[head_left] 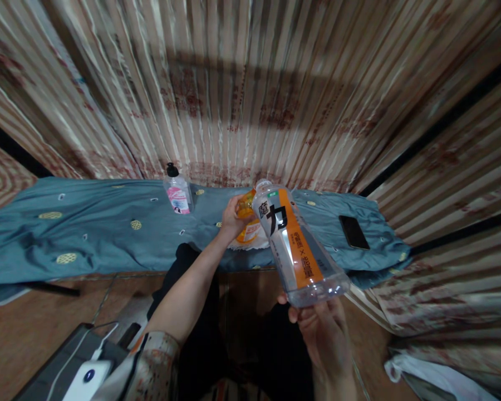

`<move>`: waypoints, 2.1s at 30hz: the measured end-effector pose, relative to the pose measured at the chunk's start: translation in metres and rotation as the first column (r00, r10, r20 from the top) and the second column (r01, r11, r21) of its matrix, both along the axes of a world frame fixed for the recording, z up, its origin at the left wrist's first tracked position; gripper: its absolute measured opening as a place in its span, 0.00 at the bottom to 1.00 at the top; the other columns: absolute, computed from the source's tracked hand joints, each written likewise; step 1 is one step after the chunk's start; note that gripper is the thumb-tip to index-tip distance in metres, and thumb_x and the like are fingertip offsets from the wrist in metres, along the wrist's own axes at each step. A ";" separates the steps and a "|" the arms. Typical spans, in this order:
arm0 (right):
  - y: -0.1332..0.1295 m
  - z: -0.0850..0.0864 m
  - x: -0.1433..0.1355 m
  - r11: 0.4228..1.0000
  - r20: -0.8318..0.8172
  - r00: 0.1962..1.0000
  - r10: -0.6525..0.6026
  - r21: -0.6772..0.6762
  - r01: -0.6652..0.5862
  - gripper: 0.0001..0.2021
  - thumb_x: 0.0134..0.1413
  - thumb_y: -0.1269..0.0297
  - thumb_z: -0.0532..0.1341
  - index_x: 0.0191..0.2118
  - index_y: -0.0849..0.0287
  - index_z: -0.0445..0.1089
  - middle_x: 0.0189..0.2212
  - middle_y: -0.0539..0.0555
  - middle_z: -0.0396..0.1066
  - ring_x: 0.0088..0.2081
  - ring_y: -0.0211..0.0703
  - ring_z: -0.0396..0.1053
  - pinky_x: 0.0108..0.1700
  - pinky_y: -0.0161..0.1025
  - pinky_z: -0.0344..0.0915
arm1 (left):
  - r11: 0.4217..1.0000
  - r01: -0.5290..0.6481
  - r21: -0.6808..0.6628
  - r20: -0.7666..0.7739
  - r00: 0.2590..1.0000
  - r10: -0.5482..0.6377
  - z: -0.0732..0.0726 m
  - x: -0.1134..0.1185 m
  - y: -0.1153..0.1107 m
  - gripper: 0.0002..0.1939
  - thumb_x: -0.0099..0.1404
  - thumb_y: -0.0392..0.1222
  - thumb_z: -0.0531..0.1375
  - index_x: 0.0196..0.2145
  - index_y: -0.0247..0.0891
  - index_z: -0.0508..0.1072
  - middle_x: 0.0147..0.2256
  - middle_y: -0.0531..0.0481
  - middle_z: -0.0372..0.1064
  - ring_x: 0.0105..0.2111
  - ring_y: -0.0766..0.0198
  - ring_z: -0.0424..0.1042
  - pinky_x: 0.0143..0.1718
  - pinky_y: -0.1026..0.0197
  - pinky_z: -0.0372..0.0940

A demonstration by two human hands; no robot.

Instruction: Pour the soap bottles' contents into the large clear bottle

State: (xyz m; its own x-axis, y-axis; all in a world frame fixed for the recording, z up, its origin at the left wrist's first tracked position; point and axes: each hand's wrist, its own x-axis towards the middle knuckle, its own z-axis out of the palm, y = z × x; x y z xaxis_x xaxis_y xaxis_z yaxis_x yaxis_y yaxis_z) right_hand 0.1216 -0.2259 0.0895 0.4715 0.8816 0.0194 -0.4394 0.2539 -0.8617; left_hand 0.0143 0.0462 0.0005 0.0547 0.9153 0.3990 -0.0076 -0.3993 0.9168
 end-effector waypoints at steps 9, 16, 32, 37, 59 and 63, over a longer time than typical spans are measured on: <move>0.002 0.005 0.003 1.000 0.008 1.000 -0.008 0.000 0.008 0.14 0.46 0.52 0.78 0.31 0.56 0.79 0.25 0.54 0.82 0.22 0.48 0.80 0.18 0.32 0.70 | 1.000 -0.009 0.017 -0.020 1.000 0.009 -0.002 0.000 0.002 0.32 0.43 0.41 0.75 0.47 0.42 0.74 0.46 0.48 0.75 0.48 0.54 0.75 0.54 0.51 0.71; 0.002 0.005 0.006 1.000 -0.015 1.000 0.014 0.017 -0.014 0.13 0.47 0.54 0.78 0.33 0.55 0.80 0.27 0.54 0.83 0.23 0.49 0.82 0.18 0.31 0.70 | 1.000 -0.013 0.023 -0.040 0.999 0.014 -0.003 0.000 0.003 0.32 0.44 0.42 0.75 0.49 0.41 0.74 0.47 0.47 0.75 0.49 0.54 0.75 0.54 0.51 0.71; 0.002 0.005 0.008 1.000 0.009 1.000 0.006 0.019 -0.006 0.13 0.48 0.54 0.78 0.33 0.56 0.78 0.25 0.53 0.82 0.23 0.50 0.81 0.17 0.32 0.70 | 0.999 -0.018 0.033 -0.025 1.000 0.019 -0.006 0.000 0.004 0.32 0.44 0.40 0.75 0.48 0.43 0.74 0.47 0.47 0.75 0.48 0.55 0.75 0.54 0.51 0.71; 0.003 0.006 0.007 1.000 -0.014 1.000 0.015 0.023 -0.015 0.13 0.48 0.54 0.78 0.33 0.55 0.79 0.26 0.53 0.82 0.23 0.49 0.81 0.18 0.31 0.70 | 0.999 -0.030 0.035 -0.039 0.999 0.031 -0.006 0.000 0.004 0.32 0.44 0.41 0.75 0.48 0.42 0.74 0.47 0.48 0.75 0.48 0.54 0.75 0.54 0.51 0.71; 0.003 0.005 0.007 0.998 -0.042 0.998 0.050 0.050 -0.048 0.10 0.49 0.56 0.77 0.32 0.53 0.81 0.26 0.53 0.83 0.24 0.47 0.82 0.19 0.28 0.72 | 1.000 -0.016 0.012 -0.012 1.000 0.016 -0.004 0.000 0.003 0.33 0.42 0.41 0.76 0.48 0.41 0.75 0.46 0.47 0.75 0.47 0.54 0.75 0.53 0.51 0.71; 0.003 0.005 0.007 0.998 -0.038 0.998 0.052 0.048 -0.050 0.10 0.49 0.55 0.77 0.33 0.53 0.82 0.27 0.53 0.83 0.25 0.48 0.83 0.20 0.28 0.72 | 1.000 -0.017 0.017 0.003 1.000 0.017 -0.006 0.001 0.004 0.33 0.42 0.41 0.76 0.48 0.42 0.75 0.46 0.48 0.75 0.47 0.55 0.76 0.53 0.51 0.71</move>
